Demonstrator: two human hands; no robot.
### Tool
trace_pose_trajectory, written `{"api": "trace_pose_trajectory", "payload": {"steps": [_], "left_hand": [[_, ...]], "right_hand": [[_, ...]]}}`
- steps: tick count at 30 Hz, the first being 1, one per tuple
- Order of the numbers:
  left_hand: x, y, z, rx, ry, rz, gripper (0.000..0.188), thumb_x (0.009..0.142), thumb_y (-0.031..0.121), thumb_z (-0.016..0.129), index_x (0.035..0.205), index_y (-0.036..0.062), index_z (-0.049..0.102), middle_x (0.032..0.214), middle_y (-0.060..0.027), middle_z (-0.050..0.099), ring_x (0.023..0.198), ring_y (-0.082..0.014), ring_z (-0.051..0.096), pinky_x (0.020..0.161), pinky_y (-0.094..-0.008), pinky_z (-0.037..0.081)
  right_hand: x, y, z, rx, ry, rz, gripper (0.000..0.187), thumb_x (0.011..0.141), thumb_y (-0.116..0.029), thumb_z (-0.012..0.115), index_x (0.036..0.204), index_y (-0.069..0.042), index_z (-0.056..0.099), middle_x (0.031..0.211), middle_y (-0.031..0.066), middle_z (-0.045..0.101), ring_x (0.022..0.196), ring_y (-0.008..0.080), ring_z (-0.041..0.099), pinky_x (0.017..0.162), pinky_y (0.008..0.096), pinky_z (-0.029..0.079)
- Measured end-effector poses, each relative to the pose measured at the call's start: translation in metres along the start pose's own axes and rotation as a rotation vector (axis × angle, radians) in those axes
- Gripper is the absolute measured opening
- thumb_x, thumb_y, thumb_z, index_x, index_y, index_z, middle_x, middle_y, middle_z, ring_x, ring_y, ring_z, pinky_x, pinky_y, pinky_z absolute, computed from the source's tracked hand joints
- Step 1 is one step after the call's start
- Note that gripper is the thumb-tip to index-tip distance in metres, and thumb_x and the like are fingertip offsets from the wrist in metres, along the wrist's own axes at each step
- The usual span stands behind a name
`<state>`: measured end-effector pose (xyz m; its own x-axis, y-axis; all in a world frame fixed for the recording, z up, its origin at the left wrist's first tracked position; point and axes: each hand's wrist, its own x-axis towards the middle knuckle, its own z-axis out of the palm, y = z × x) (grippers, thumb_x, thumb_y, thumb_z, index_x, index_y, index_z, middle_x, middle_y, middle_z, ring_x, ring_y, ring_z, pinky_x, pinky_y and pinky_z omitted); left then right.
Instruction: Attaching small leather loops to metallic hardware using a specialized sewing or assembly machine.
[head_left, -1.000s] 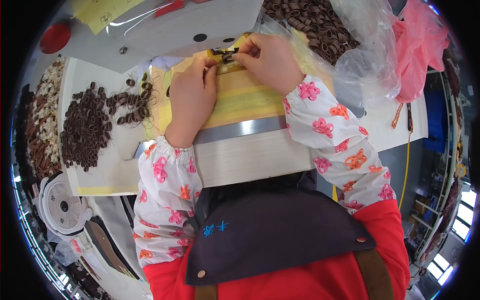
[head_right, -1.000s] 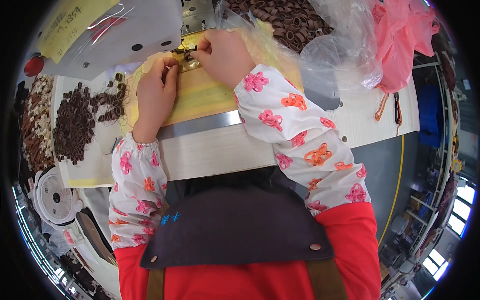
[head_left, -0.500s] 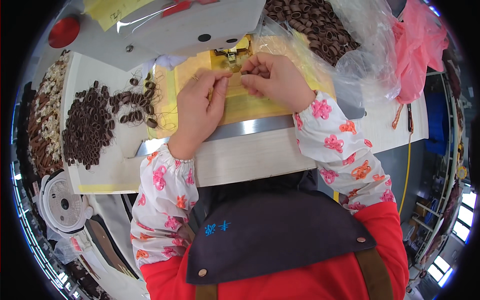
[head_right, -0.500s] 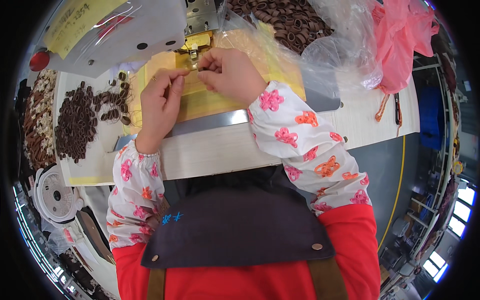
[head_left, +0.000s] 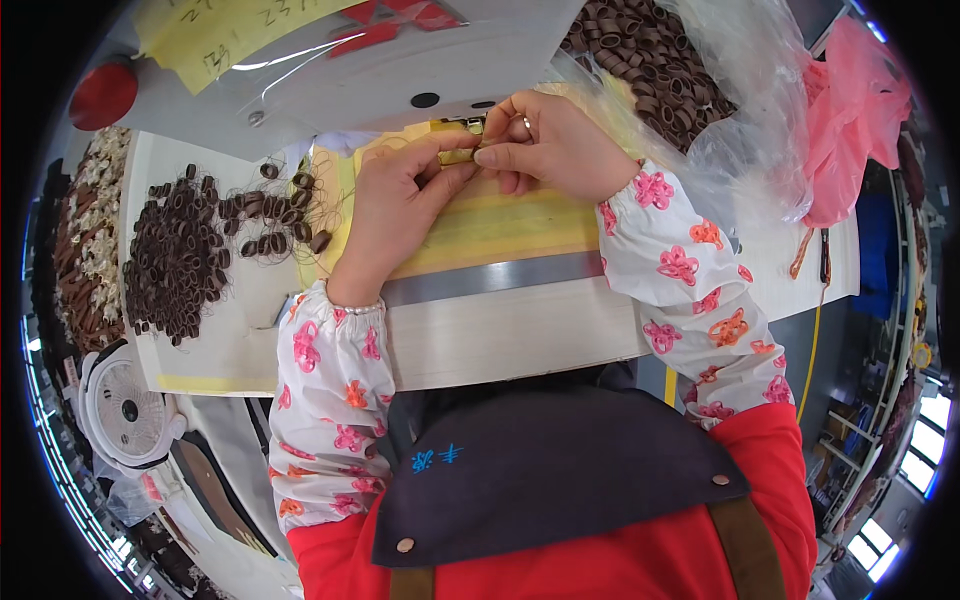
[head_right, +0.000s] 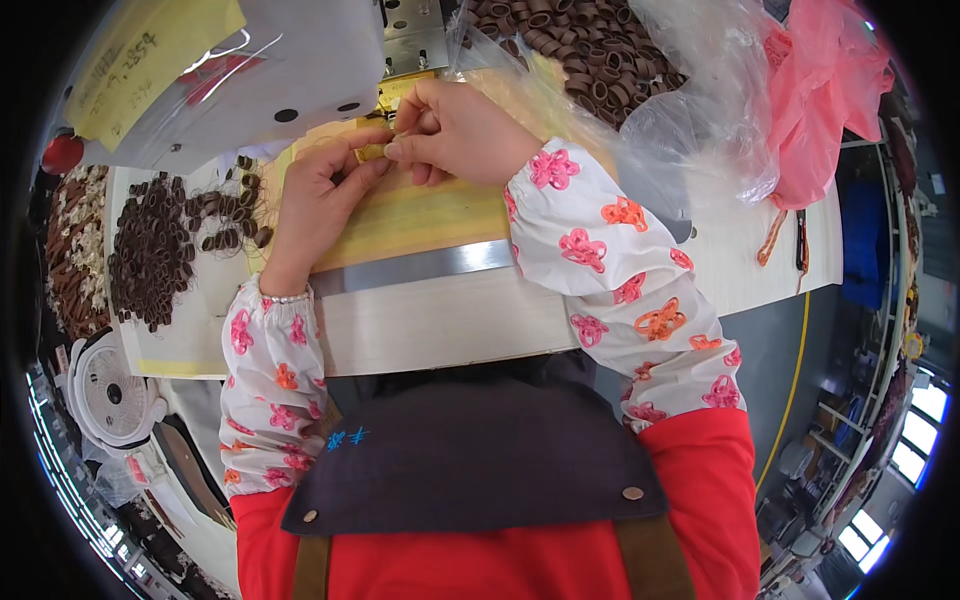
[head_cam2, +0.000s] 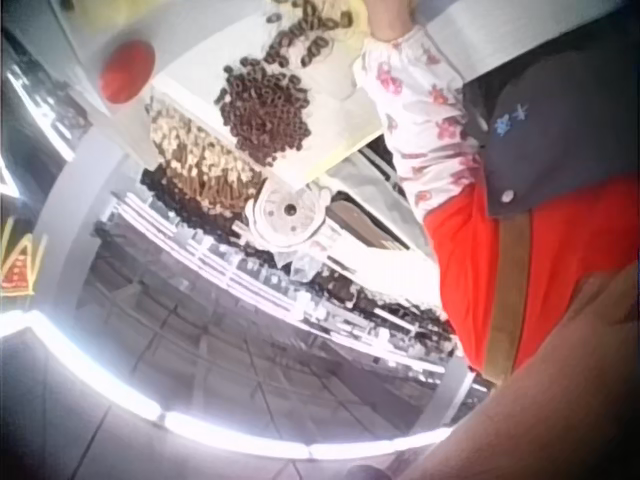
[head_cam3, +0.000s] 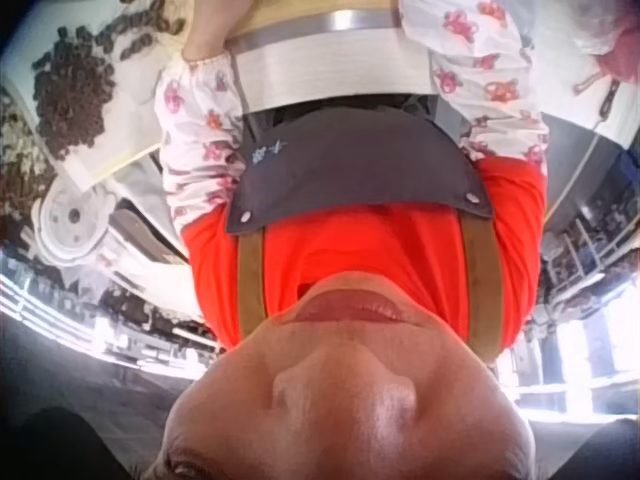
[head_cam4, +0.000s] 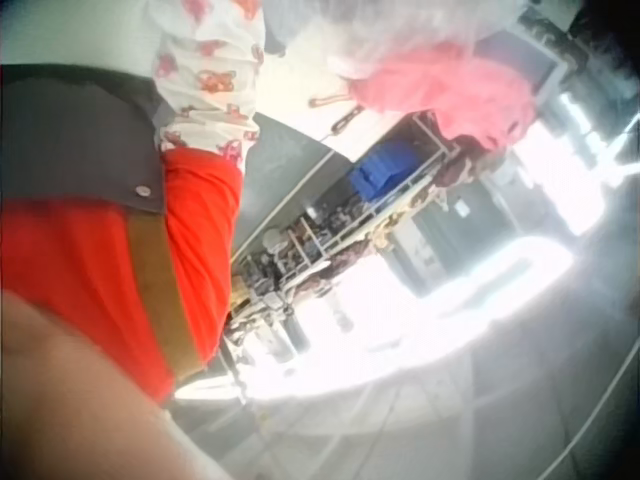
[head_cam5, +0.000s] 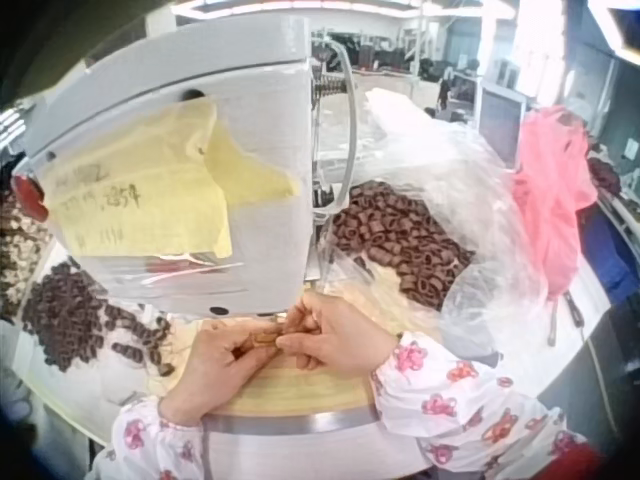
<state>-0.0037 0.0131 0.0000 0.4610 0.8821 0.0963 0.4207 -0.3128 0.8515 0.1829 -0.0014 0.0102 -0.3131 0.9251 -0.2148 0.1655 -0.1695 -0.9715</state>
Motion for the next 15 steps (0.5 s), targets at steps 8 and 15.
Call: {"api": "trace_pose_trajectory", "payload": {"steps": [8, 15], "left_hand": [[0.011, -0.001, 0.004, 0.167, 0.101, 0.041, 0.018, 0.073, 0.018, 0.064, 0.081, 0.0025, 0.064, 0.050, -0.0058, 0.050, 0.044, -0.0136, 0.045, 0.046, -0.0269, 0.036], [0.021, -0.014, 0.011, 0.176, 0.176, -0.098, 0.027, 0.073, 0.027, 0.063, 0.071, 0.0003, 0.064, 0.047, -0.0049, 0.051, 0.042, -0.0142, 0.046, 0.046, -0.0264, 0.037]], "right_hand": [[0.004, 0.020, 0.016, -0.427, 0.448, -0.414, 0.014, 0.075, -0.008, 0.064, 0.082, 0.002, 0.058, 0.069, 0.0066, 0.059, 0.057, 0.0127, 0.056, 0.054, 0.0251, 0.045], [0.012, 0.024, 0.018, -0.564, 0.601, -0.535, 0.010, 0.070, -0.005, 0.065, 0.076, 0.002, 0.062, 0.068, 0.0128, 0.061, 0.056, 0.0205, 0.057, 0.053, 0.0284, 0.045]]}}
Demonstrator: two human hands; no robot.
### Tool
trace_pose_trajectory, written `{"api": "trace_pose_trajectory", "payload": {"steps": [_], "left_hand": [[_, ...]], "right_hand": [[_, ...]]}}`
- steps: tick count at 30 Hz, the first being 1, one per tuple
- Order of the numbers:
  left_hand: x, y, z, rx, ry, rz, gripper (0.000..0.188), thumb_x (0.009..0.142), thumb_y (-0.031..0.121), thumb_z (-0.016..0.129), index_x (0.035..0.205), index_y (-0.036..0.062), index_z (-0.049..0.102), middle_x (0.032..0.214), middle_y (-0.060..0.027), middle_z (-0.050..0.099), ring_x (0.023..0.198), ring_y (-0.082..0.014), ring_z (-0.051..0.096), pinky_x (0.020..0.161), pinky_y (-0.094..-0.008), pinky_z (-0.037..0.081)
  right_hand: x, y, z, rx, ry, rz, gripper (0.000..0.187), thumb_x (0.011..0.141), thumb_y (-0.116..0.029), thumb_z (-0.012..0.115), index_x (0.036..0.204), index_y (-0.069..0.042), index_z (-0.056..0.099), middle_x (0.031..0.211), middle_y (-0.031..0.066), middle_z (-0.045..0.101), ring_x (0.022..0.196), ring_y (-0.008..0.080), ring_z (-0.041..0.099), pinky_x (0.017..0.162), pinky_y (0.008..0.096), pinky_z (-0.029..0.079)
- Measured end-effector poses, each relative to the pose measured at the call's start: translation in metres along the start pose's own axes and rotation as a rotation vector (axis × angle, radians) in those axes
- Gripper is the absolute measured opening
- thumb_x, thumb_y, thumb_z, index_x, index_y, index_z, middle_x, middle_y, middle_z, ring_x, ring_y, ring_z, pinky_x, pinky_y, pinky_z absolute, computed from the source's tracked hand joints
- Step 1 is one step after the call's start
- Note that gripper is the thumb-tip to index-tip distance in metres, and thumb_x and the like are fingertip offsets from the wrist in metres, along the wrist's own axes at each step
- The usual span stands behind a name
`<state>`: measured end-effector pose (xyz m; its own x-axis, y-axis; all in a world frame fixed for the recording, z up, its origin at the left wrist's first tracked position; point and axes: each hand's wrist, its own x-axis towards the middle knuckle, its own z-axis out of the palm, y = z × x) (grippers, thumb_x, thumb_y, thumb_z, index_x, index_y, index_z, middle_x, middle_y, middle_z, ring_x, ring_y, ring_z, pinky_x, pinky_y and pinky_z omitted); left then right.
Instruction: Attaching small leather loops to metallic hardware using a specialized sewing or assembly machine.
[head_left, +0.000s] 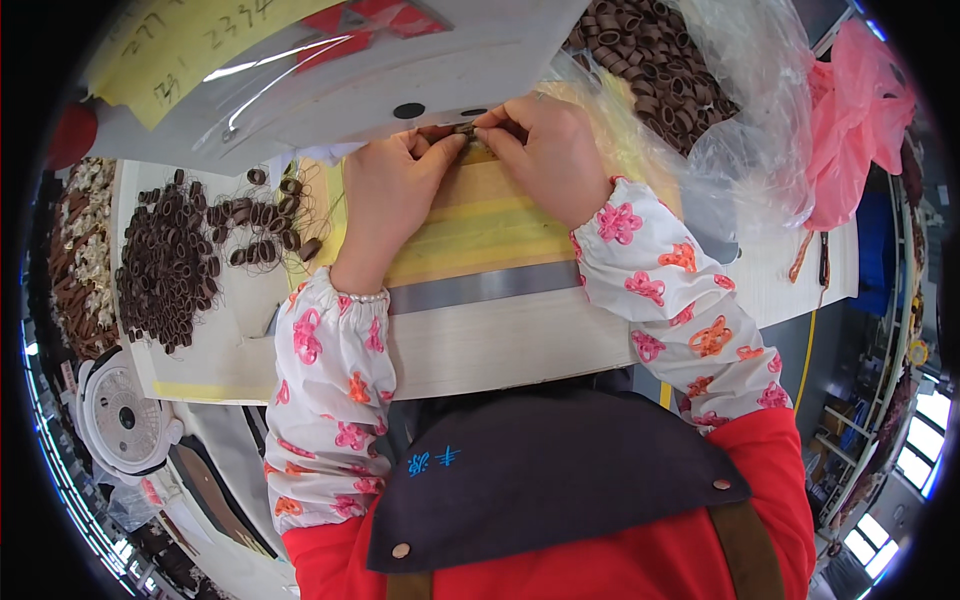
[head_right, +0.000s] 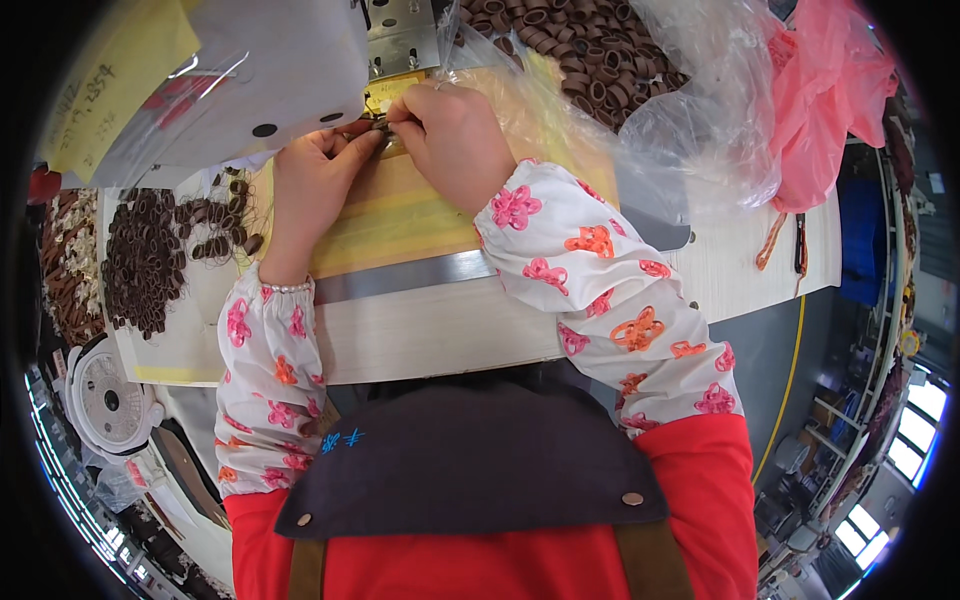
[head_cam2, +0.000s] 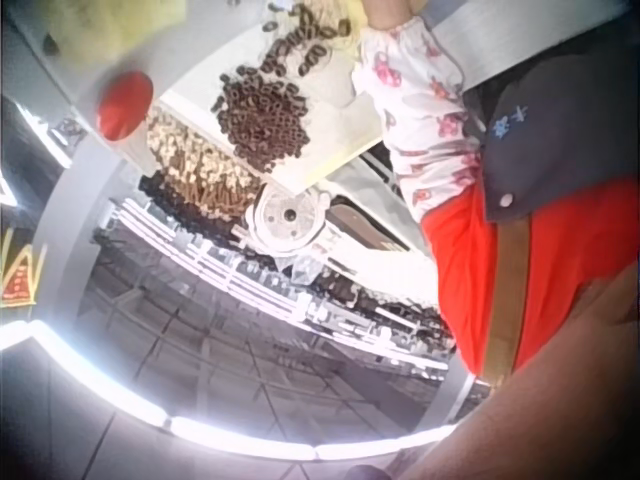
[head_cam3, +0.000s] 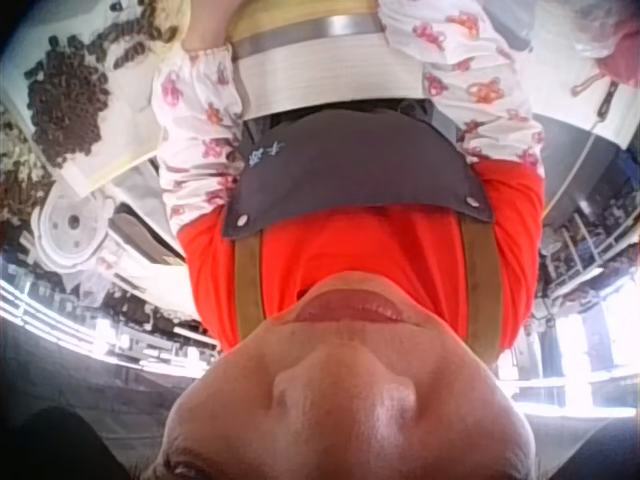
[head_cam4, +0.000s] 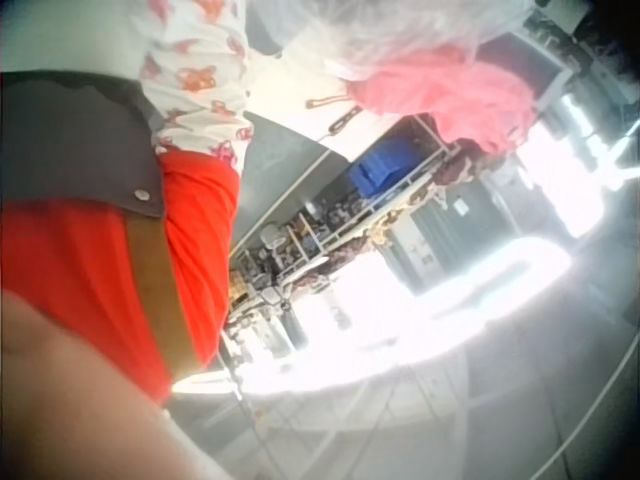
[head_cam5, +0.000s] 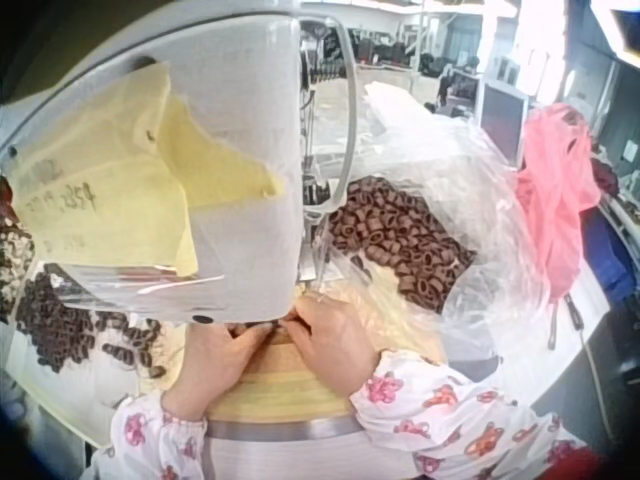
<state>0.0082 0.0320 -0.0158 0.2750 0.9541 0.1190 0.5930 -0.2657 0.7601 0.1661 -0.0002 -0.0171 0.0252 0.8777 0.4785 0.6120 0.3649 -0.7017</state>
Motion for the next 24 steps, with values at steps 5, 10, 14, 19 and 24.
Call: {"api": "trace_pose_trajectory", "payload": {"steps": [5, 10, 14, 19, 24], "left_hand": [[0.000, 0.005, 0.001, -0.070, 0.004, -0.075, 0.031, 0.074, 0.031, 0.063, 0.073, 0.0007, 0.065, 0.047, -0.0040, 0.052, 0.043, -0.0114, 0.047, 0.046, -0.0255, 0.038], [0.000, 0.012, -0.005, -0.001, -0.034, -0.108, 0.030, 0.076, 0.032, 0.062, 0.074, 0.0023, 0.066, 0.048, -0.0026, 0.054, 0.043, -0.0108, 0.048, 0.045, -0.0257, 0.037], [0.001, 0.011, -0.003, 0.007, -0.024, -0.107, 0.031, 0.075, 0.034, 0.064, 0.072, 0.0034, 0.065, 0.050, -0.0012, 0.054, 0.045, -0.0090, 0.046, 0.046, -0.0248, 0.037], [0.004, 0.003, -0.004, -0.017, -0.021, -0.042, 0.035, 0.074, 0.037, 0.067, 0.070, 0.0024, 0.065, 0.051, 0.0016, 0.052, 0.048, -0.0044, 0.042, 0.047, -0.0217, 0.036], [0.003, -0.002, -0.002, 0.000, -0.014, 0.019, 0.027, 0.076, 0.033, 0.063, 0.080, 0.0061, 0.066, 0.057, -0.0042, 0.059, 0.047, -0.0147, 0.052, 0.048, -0.0277, 0.040]], "right_hand": [[-0.001, 0.001, 0.001, -0.014, 0.031, -0.009, 0.007, 0.070, -0.004, 0.062, 0.073, 0.002, 0.059, 0.067, 0.0141, 0.060, 0.060, 0.0262, 0.058, 0.054, 0.0326, 0.045], [0.000, -0.003, 0.001, -0.033, 0.027, 0.019, 0.006, 0.071, -0.003, 0.059, 0.071, 0.001, 0.055, 0.070, 0.0151, 0.058, 0.064, 0.0322, 0.057, 0.056, 0.0378, 0.045], [-0.001, -0.001, 0.002, -0.032, 0.042, 0.007, 0.006, 0.071, -0.003, 0.061, 0.073, 0.001, 0.057, 0.068, 0.0154, 0.058, 0.062, 0.0305, 0.057, 0.055, 0.0361, 0.046], [0.001, -0.004, 0.000, -0.111, 0.002, 0.034, 0.010, 0.071, -0.005, 0.063, 0.075, 0.004, 0.061, 0.067, 0.0161, 0.060, 0.059, 0.0274, 0.058, 0.054, 0.0324, 0.046], [0.003, -0.004, -0.002, -0.125, -0.059, 0.059, 0.010, 0.072, -0.006, 0.061, 0.072, -0.001, 0.053, 0.069, 0.0160, 0.057, 0.066, 0.0337, 0.057, 0.057, 0.0396, 0.046]]}}
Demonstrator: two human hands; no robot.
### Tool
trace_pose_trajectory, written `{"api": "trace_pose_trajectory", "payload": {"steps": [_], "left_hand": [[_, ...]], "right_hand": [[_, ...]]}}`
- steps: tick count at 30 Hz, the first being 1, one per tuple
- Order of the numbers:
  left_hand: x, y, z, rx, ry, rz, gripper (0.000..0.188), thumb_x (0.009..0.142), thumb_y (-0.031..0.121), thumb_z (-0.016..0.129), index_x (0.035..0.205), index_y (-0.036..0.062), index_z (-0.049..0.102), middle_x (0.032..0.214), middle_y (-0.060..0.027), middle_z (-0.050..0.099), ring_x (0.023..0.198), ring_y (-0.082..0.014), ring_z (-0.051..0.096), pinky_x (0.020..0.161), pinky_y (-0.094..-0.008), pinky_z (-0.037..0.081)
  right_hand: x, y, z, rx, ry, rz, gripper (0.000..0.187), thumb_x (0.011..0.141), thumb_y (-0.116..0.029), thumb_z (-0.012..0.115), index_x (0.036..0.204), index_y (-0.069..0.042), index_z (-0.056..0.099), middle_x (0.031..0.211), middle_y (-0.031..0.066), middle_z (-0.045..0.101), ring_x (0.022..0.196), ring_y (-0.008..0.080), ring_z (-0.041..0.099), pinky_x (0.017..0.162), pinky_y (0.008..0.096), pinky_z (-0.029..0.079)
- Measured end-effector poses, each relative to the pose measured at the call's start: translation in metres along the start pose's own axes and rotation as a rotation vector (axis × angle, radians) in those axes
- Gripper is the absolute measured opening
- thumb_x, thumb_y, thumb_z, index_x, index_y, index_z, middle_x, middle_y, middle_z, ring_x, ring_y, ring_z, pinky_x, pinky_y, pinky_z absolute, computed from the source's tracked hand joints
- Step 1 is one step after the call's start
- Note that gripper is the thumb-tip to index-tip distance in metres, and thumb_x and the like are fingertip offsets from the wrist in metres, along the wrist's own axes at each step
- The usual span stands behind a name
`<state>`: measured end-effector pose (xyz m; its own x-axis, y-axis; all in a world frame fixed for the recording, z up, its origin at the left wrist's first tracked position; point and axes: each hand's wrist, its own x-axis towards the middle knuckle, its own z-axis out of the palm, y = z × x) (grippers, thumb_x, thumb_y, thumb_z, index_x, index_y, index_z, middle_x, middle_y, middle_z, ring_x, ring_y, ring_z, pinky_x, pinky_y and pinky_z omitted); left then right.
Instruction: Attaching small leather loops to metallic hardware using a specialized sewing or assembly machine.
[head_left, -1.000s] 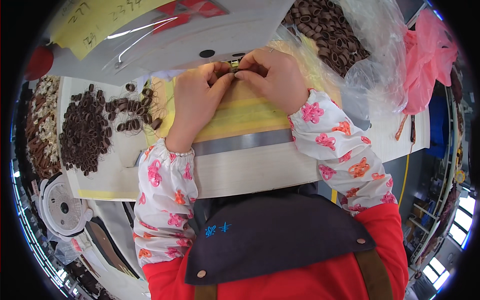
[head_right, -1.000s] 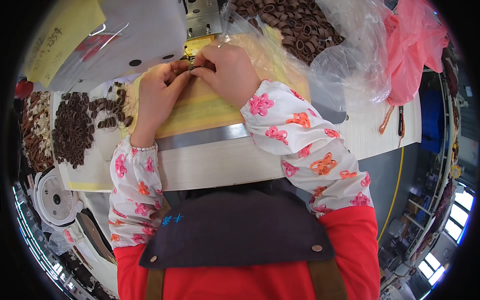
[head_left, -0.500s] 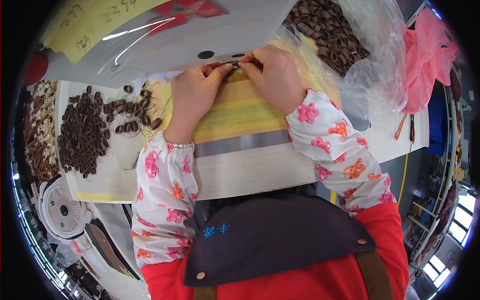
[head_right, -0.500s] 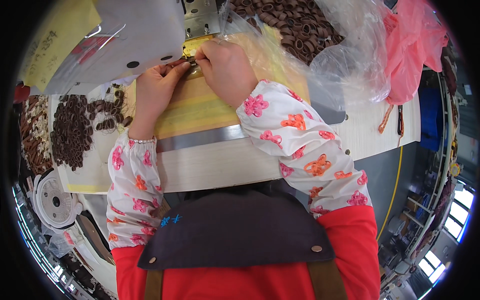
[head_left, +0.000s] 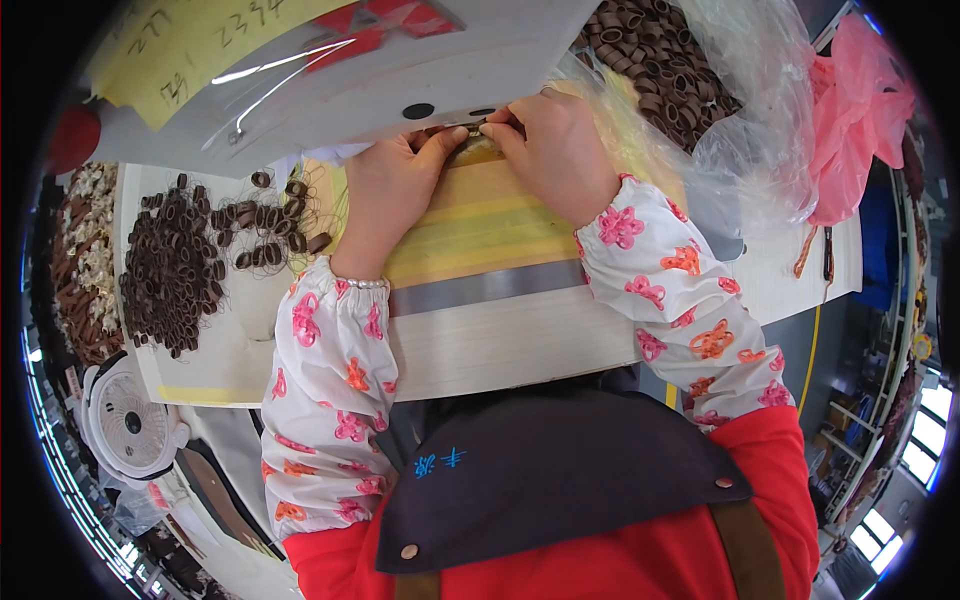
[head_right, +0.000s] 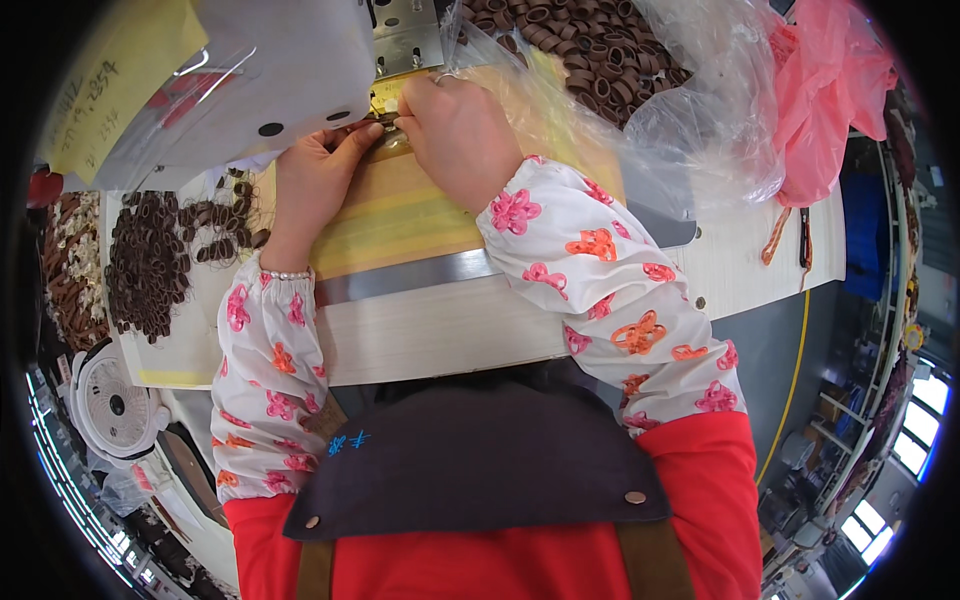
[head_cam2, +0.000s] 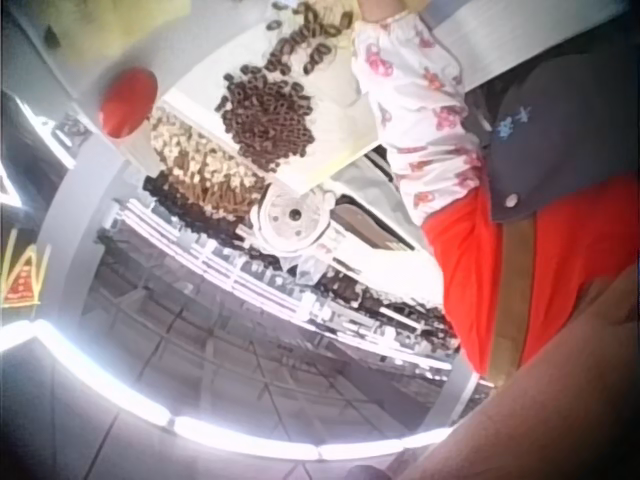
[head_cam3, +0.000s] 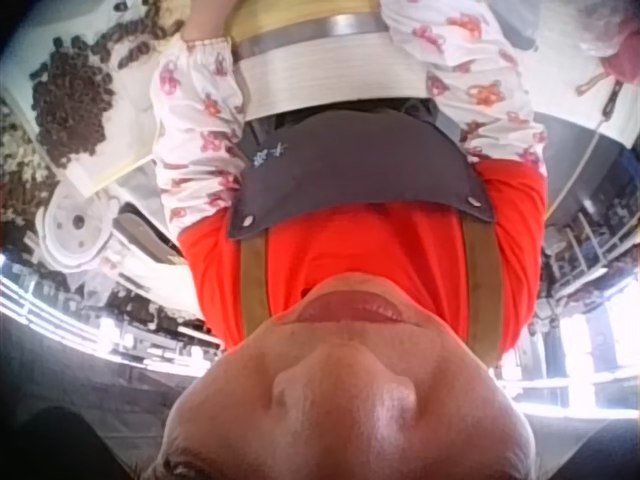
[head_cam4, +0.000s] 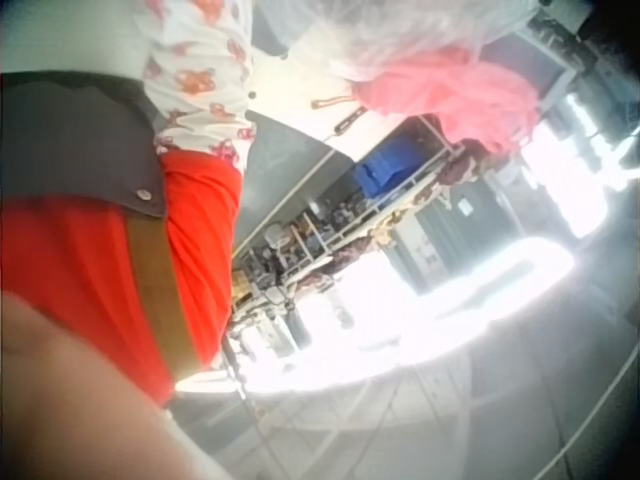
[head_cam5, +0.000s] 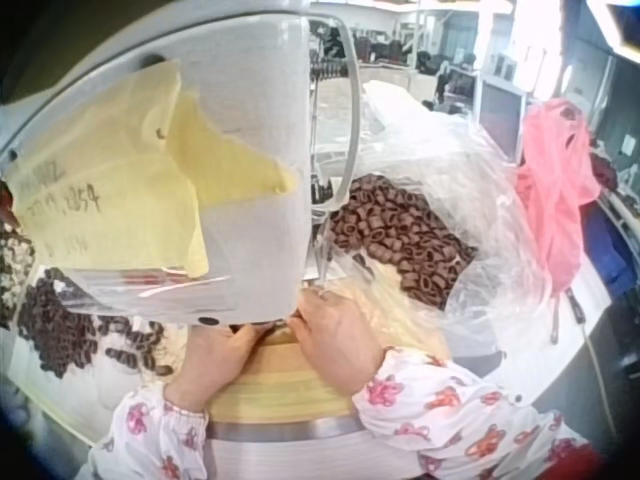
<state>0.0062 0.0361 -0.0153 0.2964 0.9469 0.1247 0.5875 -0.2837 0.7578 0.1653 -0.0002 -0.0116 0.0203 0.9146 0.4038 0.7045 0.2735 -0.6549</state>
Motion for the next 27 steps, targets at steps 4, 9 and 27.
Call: {"api": "trace_pose_trajectory", "payload": {"steps": [4, 9, 27], "left_hand": [[-0.001, 0.007, -0.001, 0.022, -0.014, -0.044, 0.027, 0.076, 0.032, 0.063, 0.080, 0.0056, 0.065, 0.056, -0.0044, 0.058, 0.048, -0.0149, 0.052, 0.048, -0.0278, 0.040], [0.000, 0.004, -0.002, 0.010, -0.010, -0.112, 0.033, 0.074, 0.037, 0.067, 0.077, 0.0039, 0.066, 0.054, 0.0009, 0.054, 0.051, -0.0037, 0.045, 0.051, -0.0214, 0.038], [0.000, 0.007, 0.002, -0.020, -0.028, -0.121, 0.027, 0.075, 0.031, 0.067, 0.082, 0.0046, 0.068, 0.058, 0.0026, 0.058, 0.052, -0.0029, 0.046, 0.050, -0.0205, 0.037]], "right_hand": [[0.000, 0.003, 0.001, -0.010, -0.003, 0.002, 0.010, 0.071, -0.007, 0.062, 0.072, -0.001, 0.053, 0.067, 0.0160, 0.057, 0.066, 0.0338, 0.057, 0.057, 0.0401, 0.045], [0.002, 0.002, 0.001, -0.069, 0.015, -0.045, 0.012, 0.071, -0.009, 0.063, 0.073, 0.002, 0.060, 0.066, 0.0166, 0.059, 0.062, 0.0304, 0.058, 0.057, 0.0359, 0.046], [0.003, 0.008, -0.001, -0.012, -0.009, -0.018, 0.011, 0.069, -0.007, 0.064, 0.072, 0.002, 0.058, 0.061, 0.0146, 0.058, 0.056, 0.0288, 0.057, 0.053, 0.0338, 0.045]]}}
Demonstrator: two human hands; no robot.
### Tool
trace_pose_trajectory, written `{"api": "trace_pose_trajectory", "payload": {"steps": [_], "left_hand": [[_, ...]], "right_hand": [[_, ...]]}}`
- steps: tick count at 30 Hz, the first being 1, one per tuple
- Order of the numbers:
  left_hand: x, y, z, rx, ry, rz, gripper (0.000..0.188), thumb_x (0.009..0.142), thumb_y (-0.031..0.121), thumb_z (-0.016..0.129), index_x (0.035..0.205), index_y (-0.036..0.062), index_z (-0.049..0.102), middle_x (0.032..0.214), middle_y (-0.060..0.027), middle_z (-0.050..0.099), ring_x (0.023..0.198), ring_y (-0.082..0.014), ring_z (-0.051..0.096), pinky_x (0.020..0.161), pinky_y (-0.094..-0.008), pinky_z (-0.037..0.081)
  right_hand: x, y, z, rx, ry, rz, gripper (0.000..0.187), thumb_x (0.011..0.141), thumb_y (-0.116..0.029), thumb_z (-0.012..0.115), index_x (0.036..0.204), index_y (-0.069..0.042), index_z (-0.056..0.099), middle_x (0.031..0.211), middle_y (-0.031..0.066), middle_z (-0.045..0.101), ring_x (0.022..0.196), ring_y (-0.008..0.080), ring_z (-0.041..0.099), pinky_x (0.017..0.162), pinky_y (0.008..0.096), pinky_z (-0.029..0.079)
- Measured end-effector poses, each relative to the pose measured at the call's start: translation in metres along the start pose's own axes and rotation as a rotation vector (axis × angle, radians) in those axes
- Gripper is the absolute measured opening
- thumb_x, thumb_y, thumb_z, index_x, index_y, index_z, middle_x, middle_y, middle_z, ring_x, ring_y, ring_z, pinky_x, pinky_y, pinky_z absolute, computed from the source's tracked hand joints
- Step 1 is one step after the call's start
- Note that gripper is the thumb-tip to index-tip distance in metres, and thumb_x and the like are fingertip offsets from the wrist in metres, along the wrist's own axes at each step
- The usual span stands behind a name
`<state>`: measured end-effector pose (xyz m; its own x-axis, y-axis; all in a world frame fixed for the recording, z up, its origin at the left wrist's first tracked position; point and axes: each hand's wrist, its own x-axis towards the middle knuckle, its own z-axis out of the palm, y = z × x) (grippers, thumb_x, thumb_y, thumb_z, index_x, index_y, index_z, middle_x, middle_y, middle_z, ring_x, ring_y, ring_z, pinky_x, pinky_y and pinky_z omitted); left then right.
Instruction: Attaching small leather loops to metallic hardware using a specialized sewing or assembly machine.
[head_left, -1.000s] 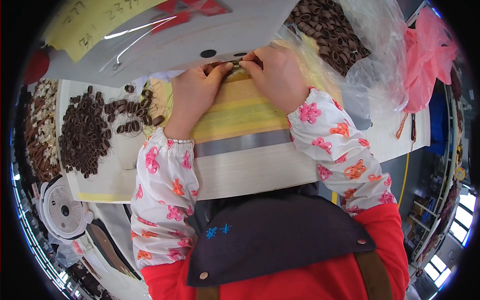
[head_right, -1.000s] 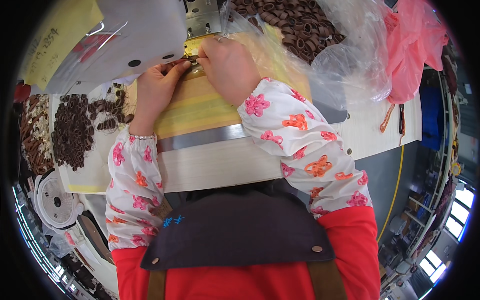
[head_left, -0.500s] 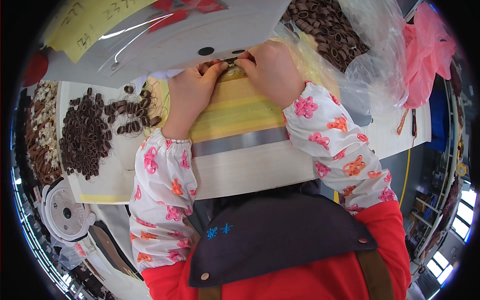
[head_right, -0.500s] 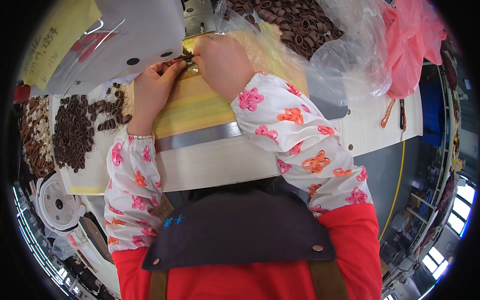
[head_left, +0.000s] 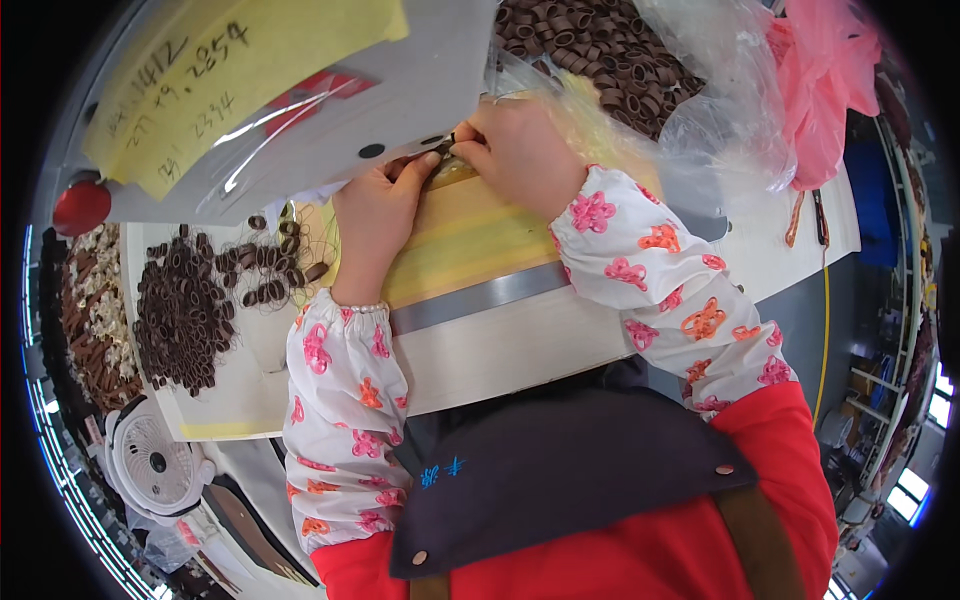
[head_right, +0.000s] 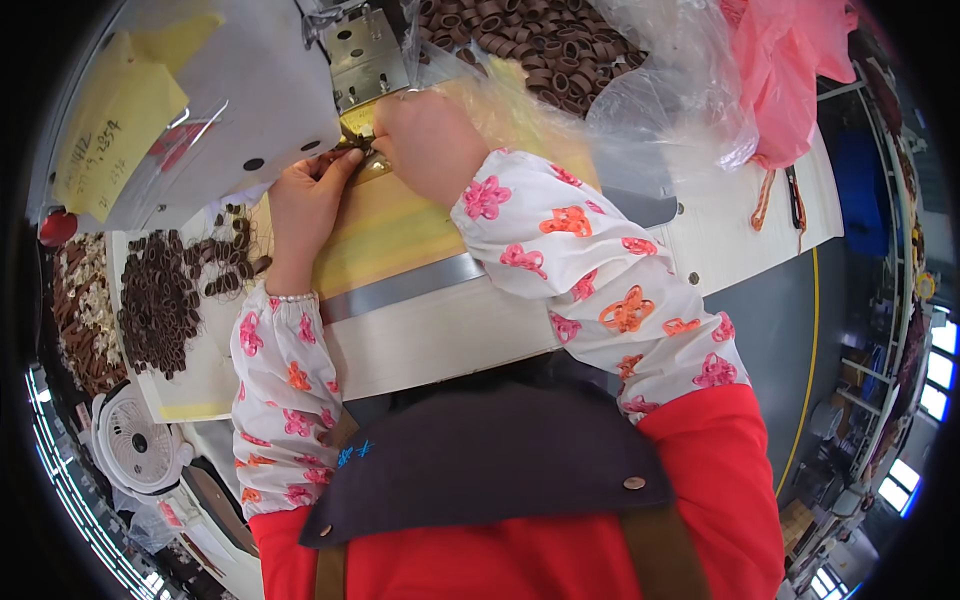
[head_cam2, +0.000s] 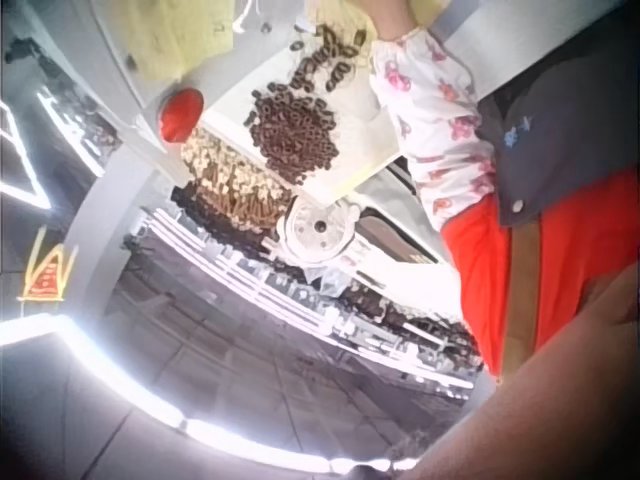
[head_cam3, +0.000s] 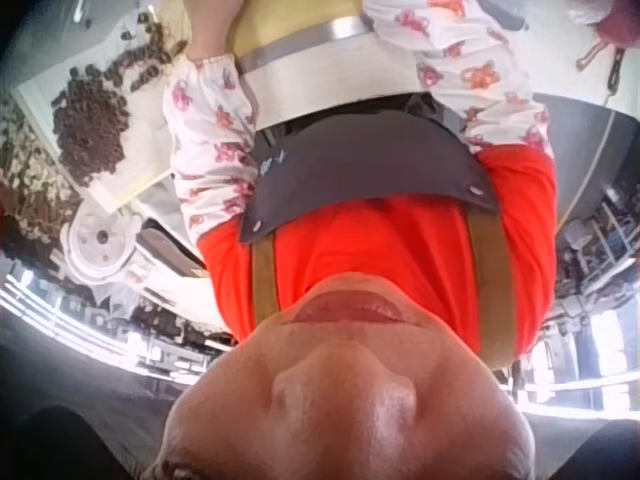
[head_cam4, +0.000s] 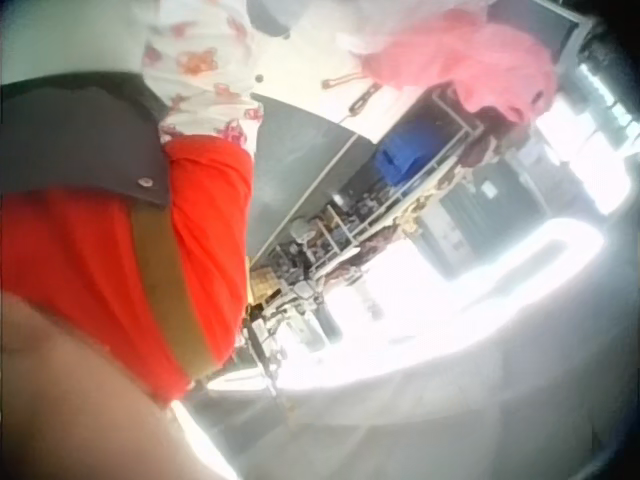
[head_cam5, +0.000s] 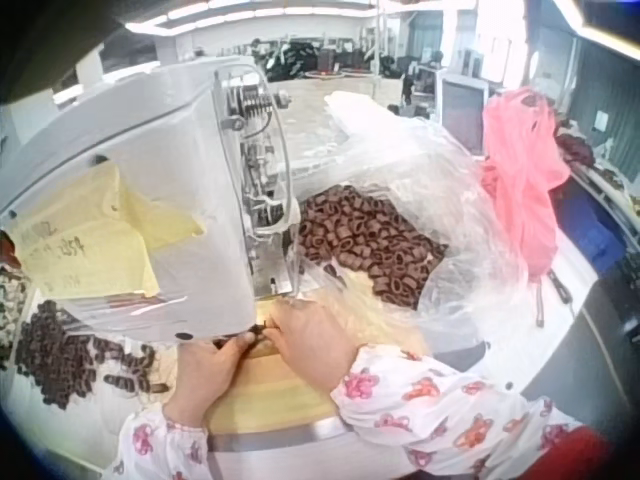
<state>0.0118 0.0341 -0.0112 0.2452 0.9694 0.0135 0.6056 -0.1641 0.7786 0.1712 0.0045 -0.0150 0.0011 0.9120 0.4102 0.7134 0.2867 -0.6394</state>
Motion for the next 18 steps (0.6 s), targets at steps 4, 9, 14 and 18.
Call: {"api": "trace_pose_trajectory", "payload": {"steps": [4, 9, 14, 18], "left_hand": [[0.002, -0.007, -0.001, 0.023, 0.000, 0.009, 0.026, 0.076, 0.028, 0.067, 0.085, 0.0041, 0.068, 0.064, 0.0005, 0.062, 0.056, -0.0025, 0.048, 0.053, -0.0195, 0.039], [-0.006, 0.004, 0.003, 0.015, 0.111, 0.266, 0.025, 0.075, 0.025, 0.065, 0.066, 0.0015, 0.062, 0.049, -0.0054, 0.051, 0.045, -0.0162, 0.046, 0.050, -0.0290, 0.036], [-0.043, 0.002, -0.014, 0.287, 0.172, 0.539, 0.028, 0.077, 0.019, 0.064, 0.057, 0.0038, 0.051, 0.047, -0.0036, 0.043, 0.045, -0.0160, 0.033, 0.064, -0.0302, 0.032], [-0.046, -0.032, -0.057, 0.364, 0.286, 0.464, 0.025, 0.076, 0.019, 0.064, 0.057, 0.0055, 0.054, 0.047, -0.0022, 0.045, 0.045, -0.0167, 0.035, 0.069, -0.0307, 0.030]], "right_hand": [[0.000, 0.006, 0.008, -0.019, 0.015, -0.032, 0.012, 0.070, -0.005, 0.063, 0.071, 0.001, 0.054, 0.063, 0.0145, 0.057, 0.056, 0.0295, 0.055, 0.053, 0.0350, 0.044], [0.000, 0.004, -0.009, 0.041, 0.037, -0.046, 0.011, 0.070, -0.006, 0.063, 0.070, 0.001, 0.056, 0.063, 0.0148, 0.056, 0.057, 0.0296, 0.055, 0.054, 0.0357, 0.044], [0.022, 0.024, -0.052, -0.113, 0.190, 0.040, 0.011, 0.069, -0.008, 0.064, 0.072, 0.001, 0.058, 0.066, 0.0148, 0.058, 0.060, 0.0285, 0.057, 0.057, 0.0341, 0.045], [0.041, 0.065, -0.086, -0.332, 0.262, 0.071, 0.012, 0.069, -0.008, 0.063, 0.078, 0.000, 0.060, 0.070, 0.0150, 0.060, 0.067, 0.0309, 0.059, 0.062, 0.0352, 0.047]]}}
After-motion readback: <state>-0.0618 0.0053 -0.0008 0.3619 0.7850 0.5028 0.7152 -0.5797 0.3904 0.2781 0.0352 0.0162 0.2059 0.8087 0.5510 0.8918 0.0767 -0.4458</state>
